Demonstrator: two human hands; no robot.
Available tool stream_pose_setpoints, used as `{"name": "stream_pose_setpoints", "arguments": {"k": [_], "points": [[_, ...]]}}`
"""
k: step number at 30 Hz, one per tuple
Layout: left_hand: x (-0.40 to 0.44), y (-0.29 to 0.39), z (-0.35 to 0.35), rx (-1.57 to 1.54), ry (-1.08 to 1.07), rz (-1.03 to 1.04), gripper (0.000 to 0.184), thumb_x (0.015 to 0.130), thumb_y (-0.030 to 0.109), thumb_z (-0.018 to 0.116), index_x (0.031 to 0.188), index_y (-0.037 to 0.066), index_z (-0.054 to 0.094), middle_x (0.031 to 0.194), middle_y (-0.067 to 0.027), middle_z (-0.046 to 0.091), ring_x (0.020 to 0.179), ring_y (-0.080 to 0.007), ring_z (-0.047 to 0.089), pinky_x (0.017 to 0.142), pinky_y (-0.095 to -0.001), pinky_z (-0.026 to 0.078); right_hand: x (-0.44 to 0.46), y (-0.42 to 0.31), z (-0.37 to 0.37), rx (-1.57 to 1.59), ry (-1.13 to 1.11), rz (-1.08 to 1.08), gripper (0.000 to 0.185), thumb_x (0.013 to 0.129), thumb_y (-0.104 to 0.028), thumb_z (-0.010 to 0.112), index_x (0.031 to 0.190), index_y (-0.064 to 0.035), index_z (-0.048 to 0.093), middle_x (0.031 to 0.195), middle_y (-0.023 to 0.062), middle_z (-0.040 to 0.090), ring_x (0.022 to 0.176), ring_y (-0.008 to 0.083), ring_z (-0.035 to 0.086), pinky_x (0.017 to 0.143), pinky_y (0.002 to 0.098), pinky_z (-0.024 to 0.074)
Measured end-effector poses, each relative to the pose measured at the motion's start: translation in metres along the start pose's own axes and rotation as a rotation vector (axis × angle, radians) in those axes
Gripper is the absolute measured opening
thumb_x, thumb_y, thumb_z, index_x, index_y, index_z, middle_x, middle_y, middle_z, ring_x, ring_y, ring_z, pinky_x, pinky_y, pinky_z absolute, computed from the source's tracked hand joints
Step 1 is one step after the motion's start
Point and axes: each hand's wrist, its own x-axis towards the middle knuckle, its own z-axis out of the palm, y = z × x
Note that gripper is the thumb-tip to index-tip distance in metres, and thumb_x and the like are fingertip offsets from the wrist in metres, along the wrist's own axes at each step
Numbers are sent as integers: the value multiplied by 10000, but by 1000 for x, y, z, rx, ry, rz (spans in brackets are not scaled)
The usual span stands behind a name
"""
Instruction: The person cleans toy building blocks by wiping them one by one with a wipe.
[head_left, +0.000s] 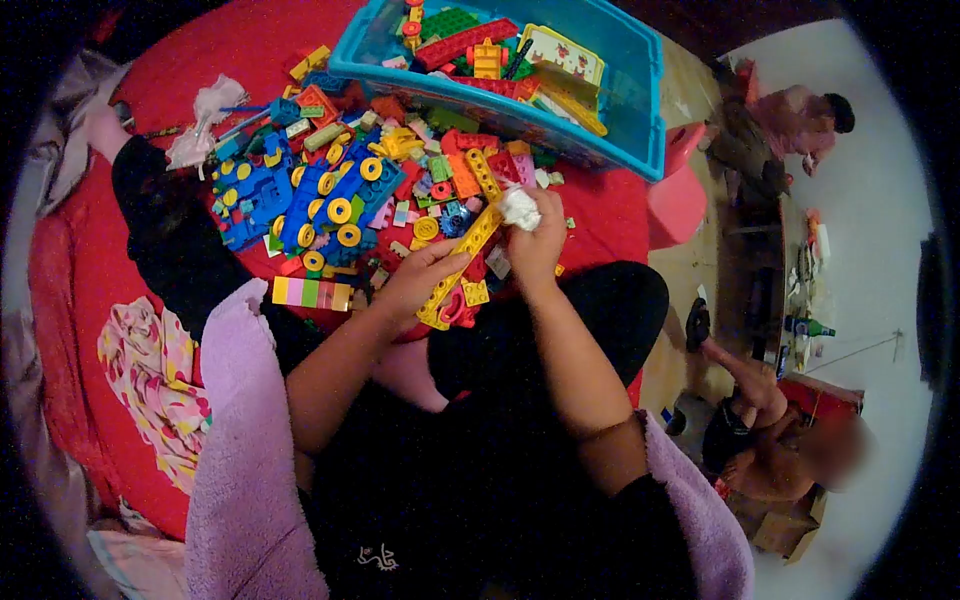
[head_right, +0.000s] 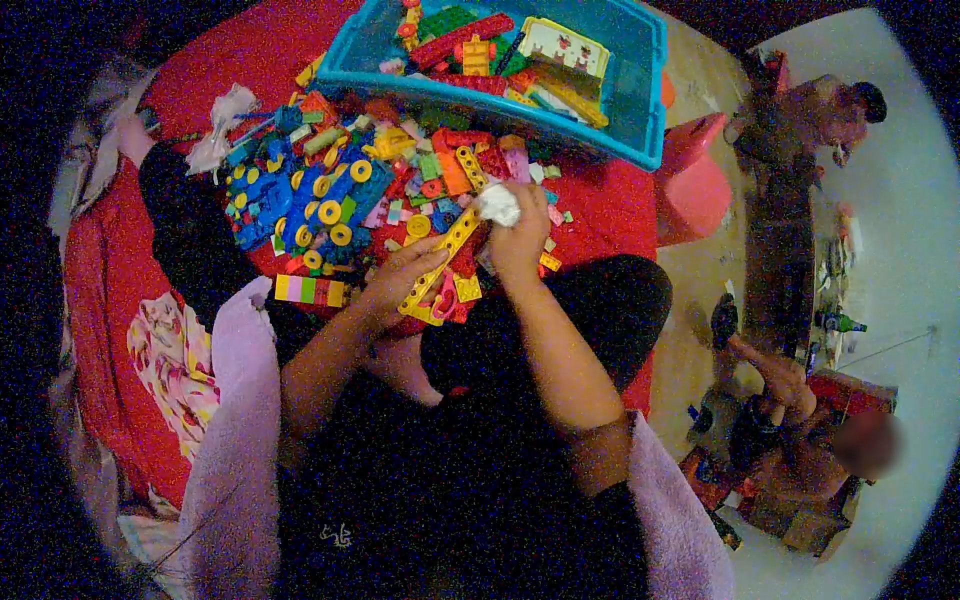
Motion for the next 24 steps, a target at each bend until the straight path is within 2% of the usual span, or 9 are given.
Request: {"name": "stream_pose_setpoints", "arguments": {"k": [2,5,6,10,13,15,16,20,24], "points": [[0,0,-2,-5,15,-63,235,904,250,467,1011,48,523,707,2,529,506,-61,489,417,-185,392,-8,27,11,319,48,428,270,721,62,533,975,-27,549,878,60,562,740,181,548,650,278,442],[-1,-1,-3,-57,29,-100,270,911,269,447,1046,47,522,728,-15,548,518,-69,505,431,-188,412,-4,20,5,676,87,704,281,771,78,497,1030,-28,522,908,27,566,716,117,534,616,232,430],[-2,-2,-2,-106,28,-75,286,914,282,436,1058,50,521,739,-25,556,521,-74,510,436,-191,420,-1,16,1,691,95,755,338,728,61,554,1053,-30,536,1015,72,577,908,178,558,783,281,448],[1,-4,-3,-69,60,-19,307,919,314,418,1053,58,522,755,-32,562,528,-74,511,440,-187,417,3,4,-1,1005,173,777,309,763,17,557,1067,-34,526,1010,68,573,878,174,557,770,278,444],[1,-4,-6,-38,31,-23,316,918,330,420,1057,66,524,757,-23,559,534,-72,507,441,-188,409,0,14,2,922,132,745,262,806,-50,548,1067,-35,521,992,59,559,883,175,531,781,289,427],[0,-3,-4,-24,91,-21,325,918,339,418,1063,69,524,750,-15,553,543,-69,503,445,-189,400,-3,16,5,746,63,483,201,829,-122,547,1002,-19,545,968,73,529,901,195,494,798,314,406],[1,-4,-4,-25,92,-21,325,918,339,418,1063,69,524,750,-15,553,543,-69,503,445,-189,400,-3,10,3,447,68,287,160,787,-111,581,917,-19,576,964,105,496,925,232,471,810,334,394],[4,-6,-9,23,70,-54,317,919,339,412,1051,72,523,731,-11,541,548,-76,502,456,-204,404,-4,-11,-1,127,-13,28,193,674,-33,596,867,-46,600,972,157,472,918,303,478,797,359,406],[5,-10,-11,-36,162,-15,299,915,328,422,1035,74,523,767,-18,548,574,-98,525,472,-224,420,-19,-33,0,111,-188,-132,182,677,-24,591,855,-54,617,941,158,496,863,315,514,748,352,425]]}}
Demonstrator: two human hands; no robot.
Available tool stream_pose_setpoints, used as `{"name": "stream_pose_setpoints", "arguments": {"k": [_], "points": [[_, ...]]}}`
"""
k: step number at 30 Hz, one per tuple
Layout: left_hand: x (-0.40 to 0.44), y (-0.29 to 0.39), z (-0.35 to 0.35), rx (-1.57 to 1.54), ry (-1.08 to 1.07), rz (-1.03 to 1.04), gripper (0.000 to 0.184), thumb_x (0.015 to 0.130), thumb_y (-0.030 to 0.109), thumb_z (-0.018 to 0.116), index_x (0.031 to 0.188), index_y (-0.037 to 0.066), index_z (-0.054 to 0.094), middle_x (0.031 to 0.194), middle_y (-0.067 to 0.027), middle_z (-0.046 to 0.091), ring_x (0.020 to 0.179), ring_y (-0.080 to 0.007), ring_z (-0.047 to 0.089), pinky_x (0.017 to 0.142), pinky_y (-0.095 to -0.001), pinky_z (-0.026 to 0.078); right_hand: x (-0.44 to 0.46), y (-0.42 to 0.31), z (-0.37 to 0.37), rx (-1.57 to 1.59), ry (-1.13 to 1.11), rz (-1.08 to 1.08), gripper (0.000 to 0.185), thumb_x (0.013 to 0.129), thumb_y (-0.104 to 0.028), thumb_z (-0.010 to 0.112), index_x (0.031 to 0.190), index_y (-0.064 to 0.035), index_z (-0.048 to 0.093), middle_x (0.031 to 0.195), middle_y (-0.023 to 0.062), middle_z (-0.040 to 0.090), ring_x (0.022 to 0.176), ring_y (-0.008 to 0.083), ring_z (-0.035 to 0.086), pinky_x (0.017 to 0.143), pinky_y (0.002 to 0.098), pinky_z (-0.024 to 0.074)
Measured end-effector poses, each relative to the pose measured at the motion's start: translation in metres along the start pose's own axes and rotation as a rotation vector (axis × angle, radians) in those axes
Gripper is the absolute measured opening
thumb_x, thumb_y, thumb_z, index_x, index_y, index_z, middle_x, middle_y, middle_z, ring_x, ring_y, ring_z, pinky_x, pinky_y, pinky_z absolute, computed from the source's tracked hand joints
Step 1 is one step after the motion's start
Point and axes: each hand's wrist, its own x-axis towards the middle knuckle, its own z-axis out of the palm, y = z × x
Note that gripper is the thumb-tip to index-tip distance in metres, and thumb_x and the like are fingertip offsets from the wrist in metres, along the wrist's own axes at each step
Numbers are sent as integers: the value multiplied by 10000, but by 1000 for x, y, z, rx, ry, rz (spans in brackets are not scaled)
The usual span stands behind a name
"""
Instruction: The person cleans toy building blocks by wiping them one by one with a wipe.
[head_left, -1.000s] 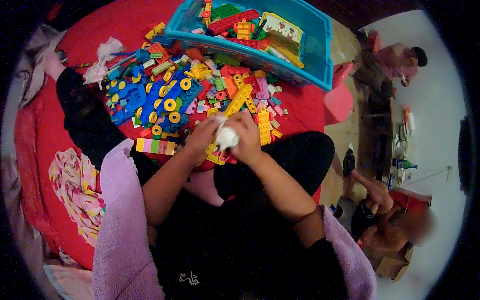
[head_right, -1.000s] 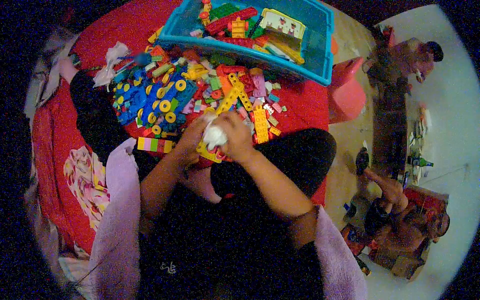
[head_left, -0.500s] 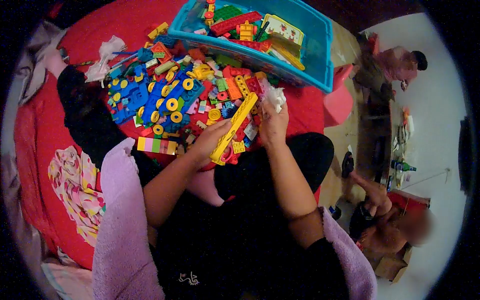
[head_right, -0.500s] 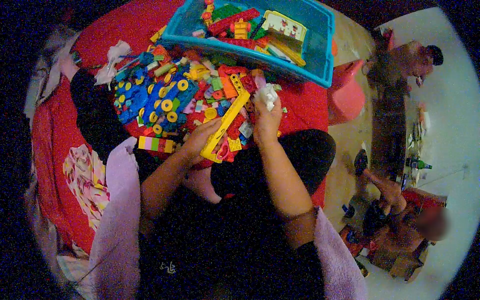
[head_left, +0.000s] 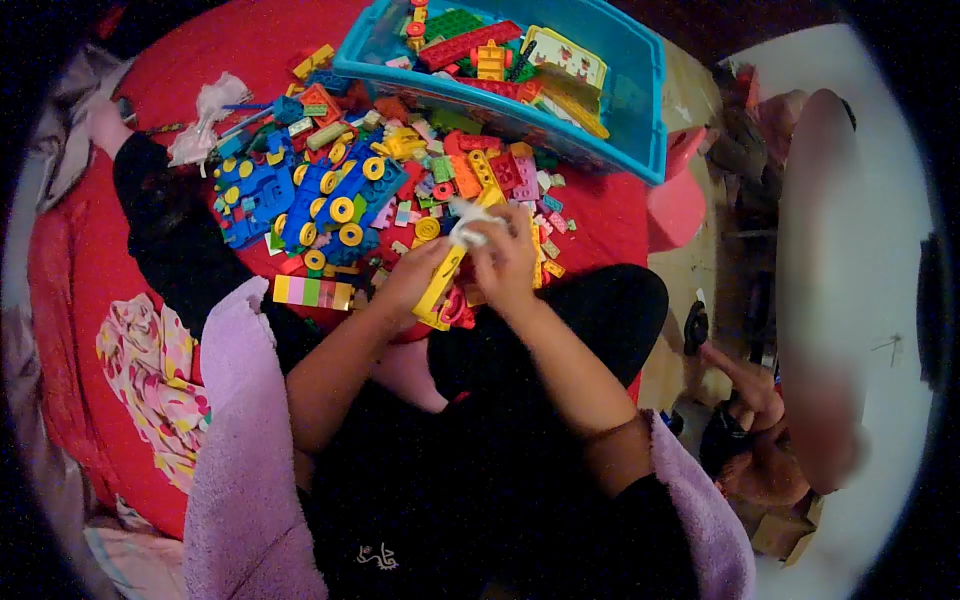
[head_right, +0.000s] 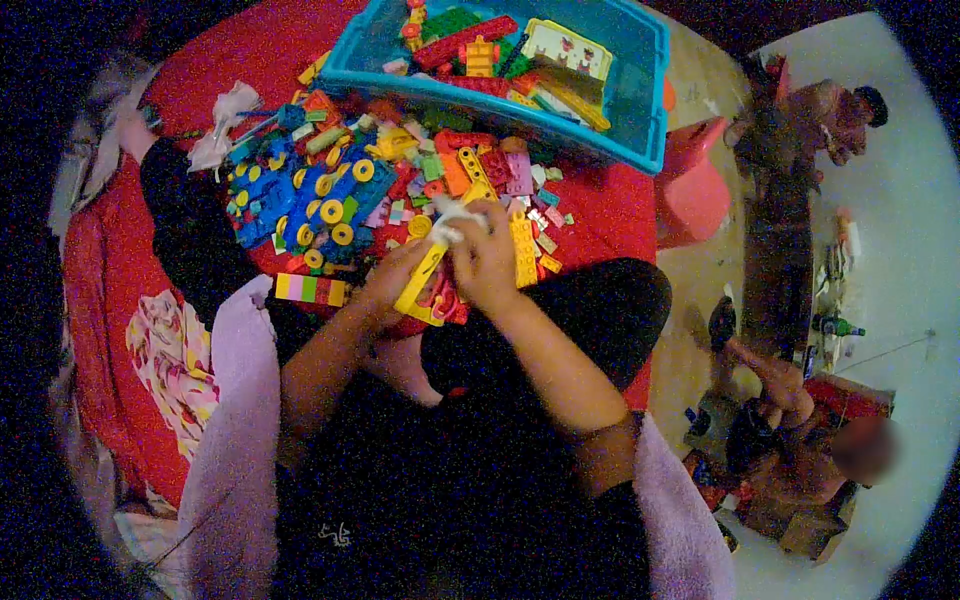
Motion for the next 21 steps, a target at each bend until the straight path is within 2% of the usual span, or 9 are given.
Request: {"name": "stream_pose_setpoints", "arguments": {"k": [2,9,11,14,16,17,18,19,21], "points": [[15,-16,-16,-72,-24,-2,287,912,316,427,1036,76,523,789,-22,552,596,-107,537,478,-230,427,-16,-8,9,68,-46,-113,215,645,-25,617,853,-75,622,947,154,509,857,310,527,713,366,439],[5,4,-8,-250,-21,-88,263,912,302,423,1024,85,520,794,-26,551,610,-113,541,473,-233,430,-32,-32,11,185,-263,-437,252,605,-34,644,846,-105,622,898,122,544,776,284,553,665,365,455],[2,8,-6,-276,-12,-111,256,911,298,422,1020,88,520,795,-27,551,615,-115,543,471,-234,431,-30,-32,10,188,-283,-450,233,607,-31,639,827,-108,618,901,119,541,772,288,552,648,365,452],[-3,9,-2,-297,-17,-117,246,911,292,420,1015,92,519,797,-28,550,621,-117,545,469,-235,432,-22,-24,12,181,-171,-422,229,603,-25,629,817,-106,617,890,123,535,780,301,537,672,377,439],[2,3,-10,-277,-129,-108,244,914,297,416,1007,95,515,757,-27,539,584,-107,529,445,-223,417,-10,-10,7,48,-22,-330,210,614,-38,630,814,-100,622,890,131,521,806,309,515,711,389,419],[4,0,-13,-258,-243,-100,242,917,303,411,999,98,511,718,-25,528,546,-98,514,421,-211,401,-2,3,3,-59,75,-152,193,627,-55,637,818,-77,623,898,137,508,832,308,497,741,390,403],[4,0,-10,-306,-269,-152,247,920,310,411,974,86,502,653,-20,501,471,-83,468,382,-191,366,5,8,1,-96,153,-50,158,665,-64,637,821,-49,620,895,138,497,832,295,495,728,366,408],[3,1,-7,-307,-270,-151,247,920,310,411,974,86,502,653,-20,501,471,-83,468,382,-191,366,10,16,-1,-97,153,-50,158,665,-64,637,821,-49,620,895,138,497,832,295,495,728,366,408],[-1,3,-1,-230,-225,-133,260,920,310,415,956,66,496,648,-22,503,449,-87,459,367,-196,363,17,27,-4,-48,269,130,132,692,-67,635,817,-32,614,880,145,494,832,285,497,719,346,413]]}}
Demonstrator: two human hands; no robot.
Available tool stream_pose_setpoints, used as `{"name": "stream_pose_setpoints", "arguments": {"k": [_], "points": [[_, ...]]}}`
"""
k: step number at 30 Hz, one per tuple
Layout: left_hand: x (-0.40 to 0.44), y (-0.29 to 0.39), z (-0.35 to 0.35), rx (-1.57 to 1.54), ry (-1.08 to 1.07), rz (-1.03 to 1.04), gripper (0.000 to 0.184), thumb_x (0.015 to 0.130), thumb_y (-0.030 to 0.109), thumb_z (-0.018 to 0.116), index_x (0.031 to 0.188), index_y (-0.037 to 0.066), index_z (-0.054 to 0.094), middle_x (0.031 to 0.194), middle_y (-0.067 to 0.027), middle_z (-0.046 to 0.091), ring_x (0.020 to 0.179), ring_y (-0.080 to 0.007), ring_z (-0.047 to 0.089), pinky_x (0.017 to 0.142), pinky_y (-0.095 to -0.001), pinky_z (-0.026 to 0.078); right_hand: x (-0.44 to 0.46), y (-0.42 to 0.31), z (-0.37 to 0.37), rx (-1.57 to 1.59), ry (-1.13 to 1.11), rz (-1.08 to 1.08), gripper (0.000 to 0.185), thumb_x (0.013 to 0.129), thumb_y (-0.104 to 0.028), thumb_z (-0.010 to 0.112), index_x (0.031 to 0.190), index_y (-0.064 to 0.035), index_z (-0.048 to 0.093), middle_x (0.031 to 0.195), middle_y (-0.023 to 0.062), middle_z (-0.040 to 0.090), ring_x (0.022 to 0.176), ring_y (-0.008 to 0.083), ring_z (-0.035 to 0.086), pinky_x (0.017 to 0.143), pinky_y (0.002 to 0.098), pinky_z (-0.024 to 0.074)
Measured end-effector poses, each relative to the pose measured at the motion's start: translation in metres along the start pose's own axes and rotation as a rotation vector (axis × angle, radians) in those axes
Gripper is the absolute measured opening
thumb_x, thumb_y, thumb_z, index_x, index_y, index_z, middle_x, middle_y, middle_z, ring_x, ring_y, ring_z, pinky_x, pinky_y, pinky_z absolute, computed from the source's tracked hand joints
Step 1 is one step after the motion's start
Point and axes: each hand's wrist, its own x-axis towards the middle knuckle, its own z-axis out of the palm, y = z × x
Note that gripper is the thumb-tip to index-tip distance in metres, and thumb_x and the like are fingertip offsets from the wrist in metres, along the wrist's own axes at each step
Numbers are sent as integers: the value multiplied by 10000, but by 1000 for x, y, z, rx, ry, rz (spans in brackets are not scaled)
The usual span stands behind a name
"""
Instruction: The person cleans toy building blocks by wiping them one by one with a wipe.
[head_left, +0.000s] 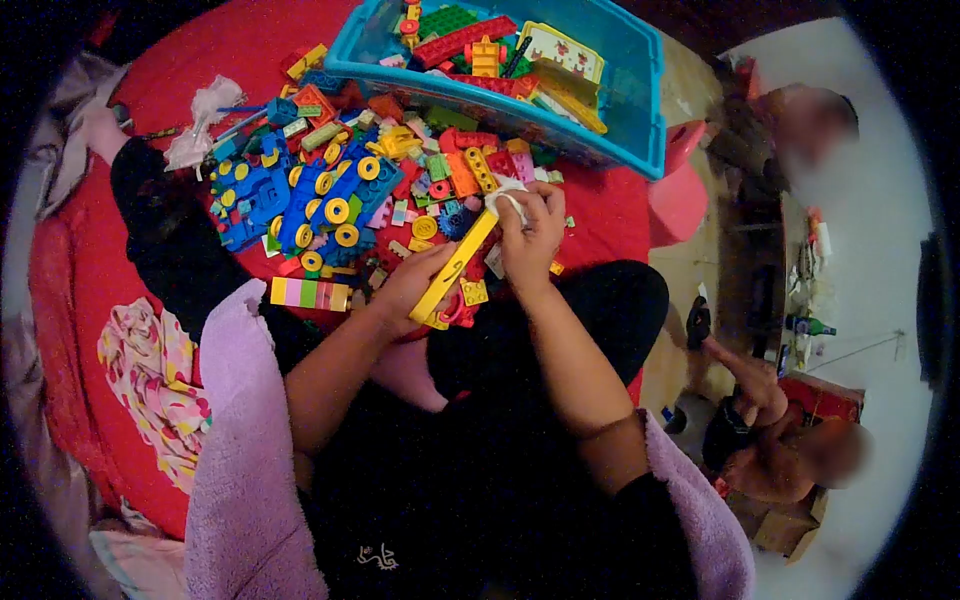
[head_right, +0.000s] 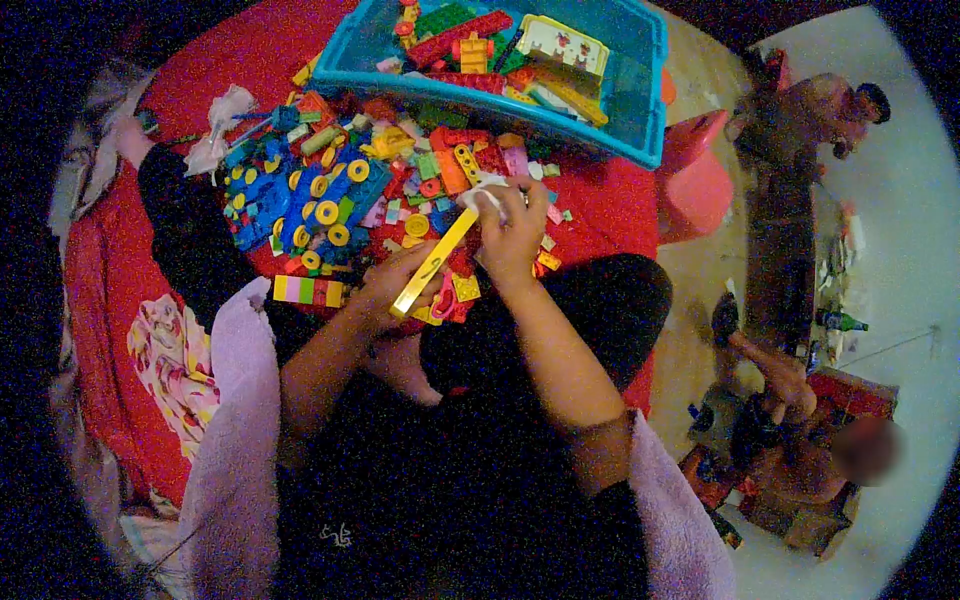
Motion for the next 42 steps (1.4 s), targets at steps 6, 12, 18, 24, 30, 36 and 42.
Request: {"name": "stream_pose_setpoints", "arguments": {"k": [6,12,18,24,30,36,42], "points": [[-1,0,2,-112,88,5,243,908,308,443,948,76,503,668,-23,512,498,-104,507,418,-222,417,-34,-19,8,13,-206,-194,124,684,-69,630,804,-48,610,914,149,508,830,300,518,695,353,430],[-10,7,4,-53,205,58,208,895,303,467,948,107,514,687,-5,514,561,-109,537,447,-241,440,-62,-55,0,243,-452,-487,241,626,-42,640,857,-100,605,906,125,524,773,289,539,638,368,446],[5,4,-17,-17,-15,35,201,899,294,462,961,109,509,682,-7,514,556,-95,532,437,-228,430,-41,-39,0,117,-369,-448,238,628,-42,637,856,-109,612,908,128,524,809,293,527,683,381,439],[0,0,2,10,43,19,226,917,293,422,967,89,508,666,-15,520,473,-87,492,386,-207,390,-6,-13,-1,13,-79,-20,119,700,-56,614,817,-45,597,930,155,497,849,310,511,726,373,426],[5,1,-11,-20,-25,58,236,914,309,427,973,98,516,694,-12,530,510,-94,511,419,-213,414,-19,-32,-6,-16,-252,-110,135,687,-41,606,821,-33,605,916,143,499,821,302,522,704,360,433],[-6,14,5,-68,260,23,221,908,314,437,983,124,521,713,-4,534,537,-90,509,437,-208,412,-58,-57,-2,243,-522,-511,282,577,-42,662,850,-86,609,905,131,528,756,296,543,643,371,452],[8,0,-13,-55,141,49,228,910,311,432,993,115,516,706,-7,529,525,-90,496,424,-204,400,-44,-41,0,162,-391,-490,262,582,-47,658,833,-100,607,882,128,539,745,302,543,616,375,457]]}}
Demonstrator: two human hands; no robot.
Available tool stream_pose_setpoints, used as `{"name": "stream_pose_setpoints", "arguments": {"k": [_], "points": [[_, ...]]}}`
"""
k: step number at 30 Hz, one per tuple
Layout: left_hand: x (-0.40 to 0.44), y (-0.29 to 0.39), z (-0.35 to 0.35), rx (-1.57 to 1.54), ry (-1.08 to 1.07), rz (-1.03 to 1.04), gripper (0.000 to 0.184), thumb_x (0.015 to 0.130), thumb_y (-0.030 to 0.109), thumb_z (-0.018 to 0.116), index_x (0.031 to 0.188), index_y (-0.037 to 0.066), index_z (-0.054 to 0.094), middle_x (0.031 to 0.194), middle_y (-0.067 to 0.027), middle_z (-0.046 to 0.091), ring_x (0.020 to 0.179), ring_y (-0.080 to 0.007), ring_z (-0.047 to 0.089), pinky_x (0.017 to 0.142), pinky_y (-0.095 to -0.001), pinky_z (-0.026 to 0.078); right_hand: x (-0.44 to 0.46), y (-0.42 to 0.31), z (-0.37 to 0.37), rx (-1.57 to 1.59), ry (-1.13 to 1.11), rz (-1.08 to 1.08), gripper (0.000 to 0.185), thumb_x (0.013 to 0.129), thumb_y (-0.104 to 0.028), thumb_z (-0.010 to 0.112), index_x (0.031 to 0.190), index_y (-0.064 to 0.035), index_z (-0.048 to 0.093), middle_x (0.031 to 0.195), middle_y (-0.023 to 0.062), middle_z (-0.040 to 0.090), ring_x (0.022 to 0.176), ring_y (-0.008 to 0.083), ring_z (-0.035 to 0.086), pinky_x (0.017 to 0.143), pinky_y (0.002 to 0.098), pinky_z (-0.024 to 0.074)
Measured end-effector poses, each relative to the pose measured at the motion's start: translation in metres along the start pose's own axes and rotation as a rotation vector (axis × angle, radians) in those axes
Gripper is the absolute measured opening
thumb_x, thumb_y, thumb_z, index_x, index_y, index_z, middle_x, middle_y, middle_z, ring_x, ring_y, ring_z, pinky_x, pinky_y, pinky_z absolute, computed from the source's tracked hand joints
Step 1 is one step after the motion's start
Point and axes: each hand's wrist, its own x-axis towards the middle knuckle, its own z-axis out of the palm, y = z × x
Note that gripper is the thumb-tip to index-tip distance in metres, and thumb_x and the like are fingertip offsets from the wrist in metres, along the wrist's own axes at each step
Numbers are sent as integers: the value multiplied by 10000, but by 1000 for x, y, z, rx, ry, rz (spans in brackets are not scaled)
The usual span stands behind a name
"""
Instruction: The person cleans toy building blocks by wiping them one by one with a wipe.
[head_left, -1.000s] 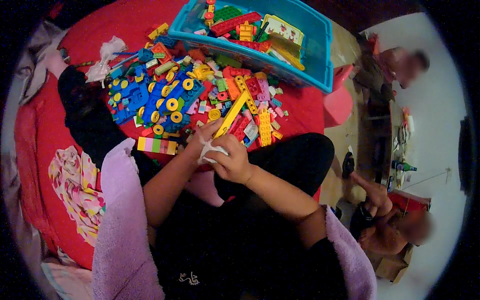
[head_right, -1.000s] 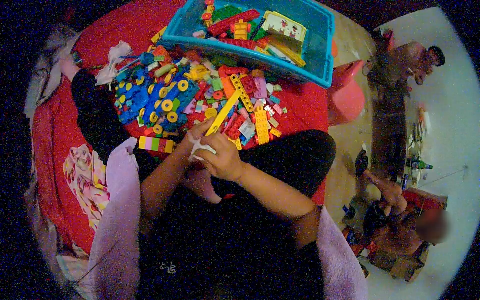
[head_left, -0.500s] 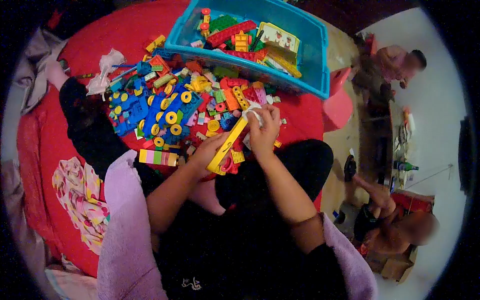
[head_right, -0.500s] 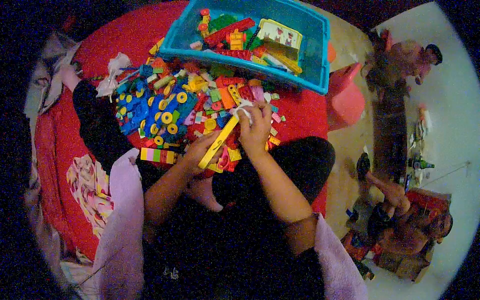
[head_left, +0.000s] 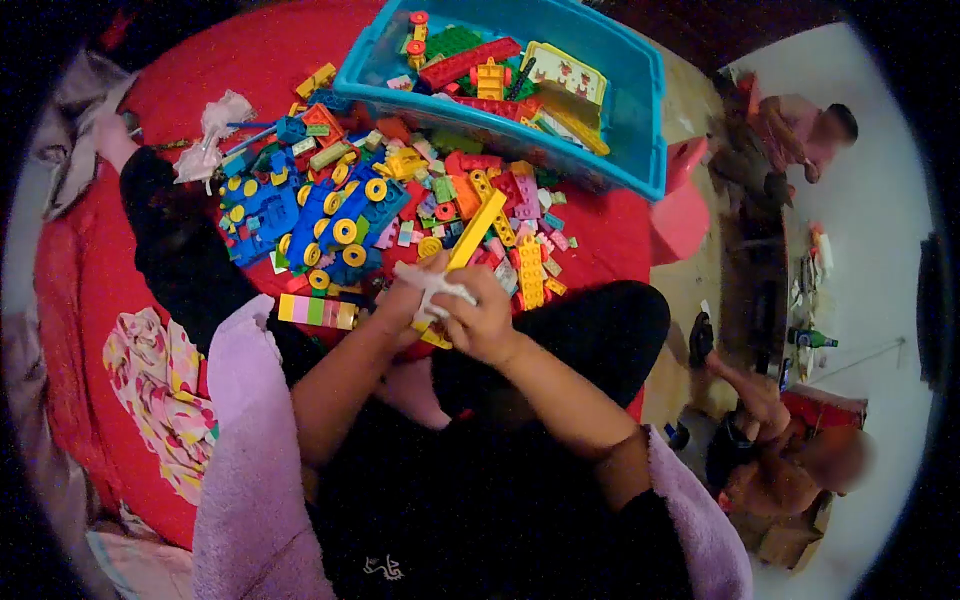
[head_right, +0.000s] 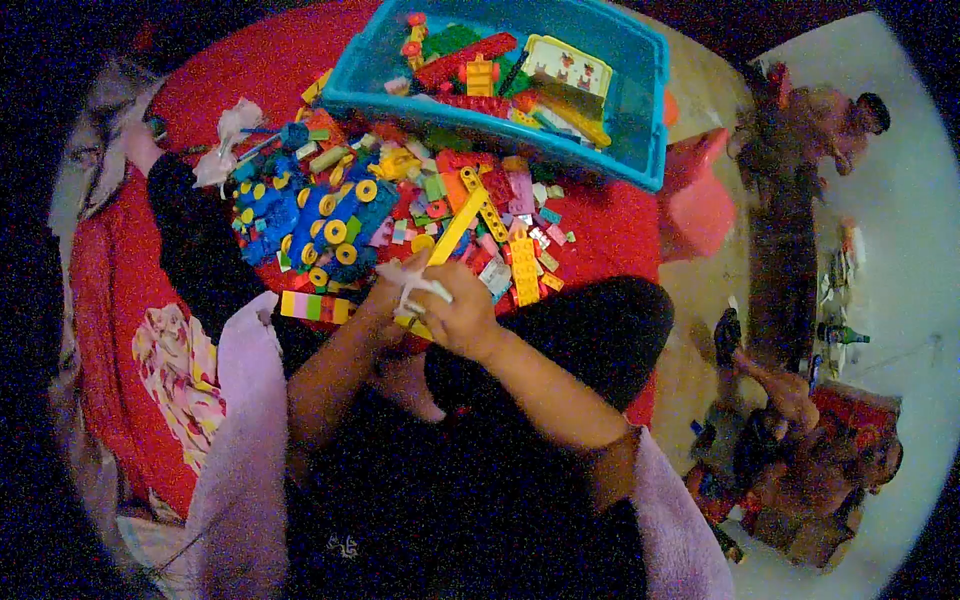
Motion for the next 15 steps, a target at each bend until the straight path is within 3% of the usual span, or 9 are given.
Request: {"name": "stream_pose_setpoints", "arguments": {"k": [2,6,8,10,12,14,15], "points": [[-1,-4,0,10,-10,21,231,911,310,430,996,113,514,704,-8,527,521,-90,492,420,-202,396,4,8,-3,-47,47,14,239,599,-65,650,830,-101,604,875,133,549,739,309,543,596,381,461],[-17,6,18,123,-44,40,266,923,289,402,1062,80,490,676,-16,510,485,-90,465,402,-197,380,11,29,-11,-161,239,282,189,651,-39,615,837,-64,596,918,177,513,847,340,509,726,400,432],[-19,6,24,137,-3,-13,292,929,289,388,1092,64,477,657,-17,496,465,-88,449,399,-197,372,14,48,-19,-270,333,347,131,689,-41,632,816,-33,601,904,144,504,822,284,519,701,341,438],[-15,1,20,442,-53,174,294,929,296,390,1077,58,476,638,-19,482,451,-86,436,389,-200,363,16,57,-23,-229,393,438,110,712,-52,629,816,-27,599,889,130,508,808,258,522,691,323,436],[-16,3,18,96,-118,-82,294,929,303,392,1071,57,470,627,-17,470,443,-90,430,381,-207,357,14,66,-25,-186,452,527,94,735,-62,626,815,-22,597,874,116,512,794,232,524,681,305,434],[-19,0,21,123,-121,-58,295,929,307,390,1066,57,467,620,-16,463,438,-94,426,378,-212,360,2,79,-22,-126,478,645,107,791,-105,603,816,-2,590,843,73,522,757,179,526,657,279,433],[-21,0,23,149,-122,-35,296,930,312,388,1062,57,464,614,-15,457,434,-98,423,374,-217,362,0,81,-22,-120,451,806,160,840,-147,566,895,3,565,819,47,529,732,158,524,642,263,437]]}}
